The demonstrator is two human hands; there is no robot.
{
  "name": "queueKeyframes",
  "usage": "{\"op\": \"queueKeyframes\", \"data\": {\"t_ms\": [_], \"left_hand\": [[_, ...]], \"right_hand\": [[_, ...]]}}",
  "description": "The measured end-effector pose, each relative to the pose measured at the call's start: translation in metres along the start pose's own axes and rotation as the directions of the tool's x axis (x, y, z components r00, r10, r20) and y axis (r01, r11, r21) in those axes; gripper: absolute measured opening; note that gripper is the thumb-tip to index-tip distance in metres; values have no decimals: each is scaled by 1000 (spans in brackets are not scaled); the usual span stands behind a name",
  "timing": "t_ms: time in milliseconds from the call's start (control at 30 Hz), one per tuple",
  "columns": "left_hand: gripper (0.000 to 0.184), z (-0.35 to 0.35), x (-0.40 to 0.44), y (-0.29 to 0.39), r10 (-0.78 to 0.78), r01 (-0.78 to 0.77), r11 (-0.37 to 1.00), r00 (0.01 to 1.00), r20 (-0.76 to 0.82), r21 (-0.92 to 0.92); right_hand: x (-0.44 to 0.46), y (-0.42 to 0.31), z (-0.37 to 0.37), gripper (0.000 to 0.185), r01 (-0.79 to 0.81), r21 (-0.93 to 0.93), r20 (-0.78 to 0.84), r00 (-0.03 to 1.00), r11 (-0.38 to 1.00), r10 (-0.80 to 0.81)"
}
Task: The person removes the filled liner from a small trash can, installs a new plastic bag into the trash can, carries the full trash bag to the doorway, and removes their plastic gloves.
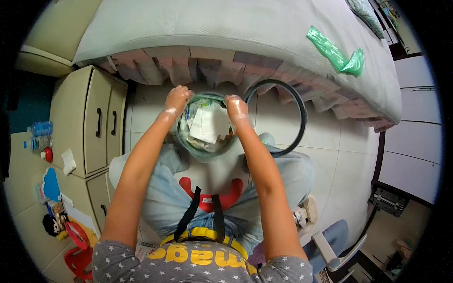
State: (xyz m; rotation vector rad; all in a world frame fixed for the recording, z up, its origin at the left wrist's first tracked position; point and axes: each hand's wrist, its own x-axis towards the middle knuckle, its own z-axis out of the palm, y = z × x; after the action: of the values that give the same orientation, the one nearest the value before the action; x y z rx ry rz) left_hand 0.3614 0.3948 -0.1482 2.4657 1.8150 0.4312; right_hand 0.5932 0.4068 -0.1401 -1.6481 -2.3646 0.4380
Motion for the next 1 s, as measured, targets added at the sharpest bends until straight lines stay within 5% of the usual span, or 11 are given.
{"op": "queueKeyframes", "data": {"t_ms": [67, 100, 167, 233, 300, 367, 500, 700, 800, 933, 1000], "left_hand": [[11, -2, -4, 1, 2, -2, 1000, 1000, 3, -1], [11, -6, 0, 0, 8, -8, 1000, 1000, -5, 2], [15, -14, 3, 3, -21, 21, 1000, 1000, 23, -3], [19, -26, 0, 12, -51, 52, 999, 997, 58, -13], [33, -43, -6, 24, -15, 8, 998, 993, -119, -57], [39, -63, -21, 30, 118, -121, 989, 992, -35, -91], [46, -50, -74, 42, 411, -304, 883, 868, 277, -359], [27, -21, -104, 54, 405, -399, 905, 704, 583, -148], [7, 33, -120, 41, 353, -465, 883, 749, 561, 66], [7, 5, -122, 37, 367, -370, 926, 850, 378, -67], [8, -6, -124, 36, 215, -125, 958, 909, 356, -259]], "right_hand": [[5, 1, 4, 19, -403, 309, 170, 915, 861, 367], [8, 1, 3, 19, -398, 312, 164, 917, 863, 363], [3, 0, 3, 21, -99, 123, 7, 995, 988, 99], [-3, 1, -2, 21, -72, 114, 3, 997, 991, 72], [-9, -9, -21, 22, -39, 106, -8, 999, 994, 40], [-30, -28, -48, 30, 124, 81, -240, 965, 989, -101], [-91, -40, -47, 39, 435, 138, 113, 886, 890, -450], [-129, -38, 12, 22, 539, -253, 340, 827, 803, -448], [-126, -33, 22, 14, 516, -326, 464, 817, 792, -342], [-133, -29, 17, 10, 475, -219, 347, 854, 852, -387], [-134, -29, 13, 10, 456, -165, 314, 865, 875, -391]]}}
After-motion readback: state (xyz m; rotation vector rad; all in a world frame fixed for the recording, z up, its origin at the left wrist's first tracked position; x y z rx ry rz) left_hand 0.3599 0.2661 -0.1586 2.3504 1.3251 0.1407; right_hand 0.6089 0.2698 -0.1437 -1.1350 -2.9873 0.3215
